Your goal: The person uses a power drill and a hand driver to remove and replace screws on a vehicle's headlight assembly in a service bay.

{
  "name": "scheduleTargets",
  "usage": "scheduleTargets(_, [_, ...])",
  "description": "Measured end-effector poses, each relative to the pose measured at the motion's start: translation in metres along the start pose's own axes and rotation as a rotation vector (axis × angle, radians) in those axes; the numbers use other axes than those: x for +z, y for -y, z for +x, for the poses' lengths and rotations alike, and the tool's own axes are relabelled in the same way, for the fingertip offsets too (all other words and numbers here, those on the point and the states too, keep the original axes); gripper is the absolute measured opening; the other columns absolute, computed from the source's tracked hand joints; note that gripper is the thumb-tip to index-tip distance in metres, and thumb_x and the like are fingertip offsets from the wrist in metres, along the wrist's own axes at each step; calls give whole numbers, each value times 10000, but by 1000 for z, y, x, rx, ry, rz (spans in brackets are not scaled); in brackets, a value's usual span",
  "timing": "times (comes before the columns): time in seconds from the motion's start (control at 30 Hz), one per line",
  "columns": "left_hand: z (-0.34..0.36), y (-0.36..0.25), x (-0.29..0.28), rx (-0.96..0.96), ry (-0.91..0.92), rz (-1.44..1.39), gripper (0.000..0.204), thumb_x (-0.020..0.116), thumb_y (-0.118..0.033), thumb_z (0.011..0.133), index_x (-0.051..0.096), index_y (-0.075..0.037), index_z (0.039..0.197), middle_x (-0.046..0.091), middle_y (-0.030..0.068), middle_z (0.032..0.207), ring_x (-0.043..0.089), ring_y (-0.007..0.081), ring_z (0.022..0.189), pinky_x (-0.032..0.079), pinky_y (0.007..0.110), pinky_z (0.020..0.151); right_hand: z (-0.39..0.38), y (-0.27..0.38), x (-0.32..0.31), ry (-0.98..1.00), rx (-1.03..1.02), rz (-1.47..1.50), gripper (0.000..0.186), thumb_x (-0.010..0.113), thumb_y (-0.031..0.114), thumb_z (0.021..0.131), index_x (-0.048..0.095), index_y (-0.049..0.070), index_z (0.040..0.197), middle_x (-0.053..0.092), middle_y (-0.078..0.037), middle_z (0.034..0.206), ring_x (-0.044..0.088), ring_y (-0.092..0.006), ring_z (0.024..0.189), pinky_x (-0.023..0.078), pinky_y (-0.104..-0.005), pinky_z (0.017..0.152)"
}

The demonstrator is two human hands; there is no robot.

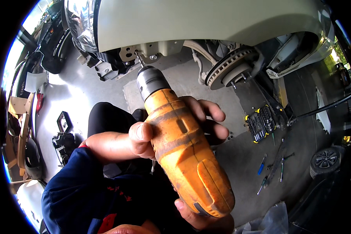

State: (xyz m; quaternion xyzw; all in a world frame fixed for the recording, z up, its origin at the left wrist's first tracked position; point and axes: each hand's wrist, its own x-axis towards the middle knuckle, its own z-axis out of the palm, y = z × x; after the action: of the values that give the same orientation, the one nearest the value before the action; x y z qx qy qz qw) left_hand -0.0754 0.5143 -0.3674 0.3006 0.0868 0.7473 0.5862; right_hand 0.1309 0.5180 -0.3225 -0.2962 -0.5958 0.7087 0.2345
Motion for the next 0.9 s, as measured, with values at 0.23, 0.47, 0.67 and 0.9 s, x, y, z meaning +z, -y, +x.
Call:
scheduleTargets(0.23, [8, 1, -3, 7, 189, -91, 740, 758, -460, 887, 433, -31, 1395, 554, 276, 1392, 553, 399, 1335, 476, 537, 1091, -4, 10, 7, -138, 80, 37, 422, 779, 116, 745, 635, -34, 1112, 694, -132, 907, 640, -178, 758, 528, -283, 687])
scheduleTargets(0.47, [6, 1, -4, 32, 161, -54, 702, 736, -455, 905, 433, -43, 1385, 620, 283, 1289, 606, 401, 1258, 519, 532, 1033, 4, 7, 3, -61, 16, -12, 355, 764, 126, 743, 647, -42, 1032, 672, -114, 867, 625, -182, 725, 517, -297, 665])
scheduleTargets(0.67, [6, 2, -5, 40, 148, -35, 689, 725, -445, 914, 431, -37, 1384, 622, 279, 1288, 607, 396, 1256, 517, 517, 1032, 4, 7, 0, -68, 38, -71, 300, 740, 138, 741, 660, -35, 973, 666, -110, 820, 618, -182, 713, 504, -294, 661])
scheduleTargets(0.9, [7, 3, -4, 48, 163, -47, 663, 703, -421, 934, 425, -30, 1391, 629, 269, 1276, 610, 390, 1251, 513, 516, 1036, 7, 8, 4, -68, -11, -62, 288, 733, 162, 734, 663, -36, 930, 664, -113, 784, 610, -185, 683, 497, -298, 643])
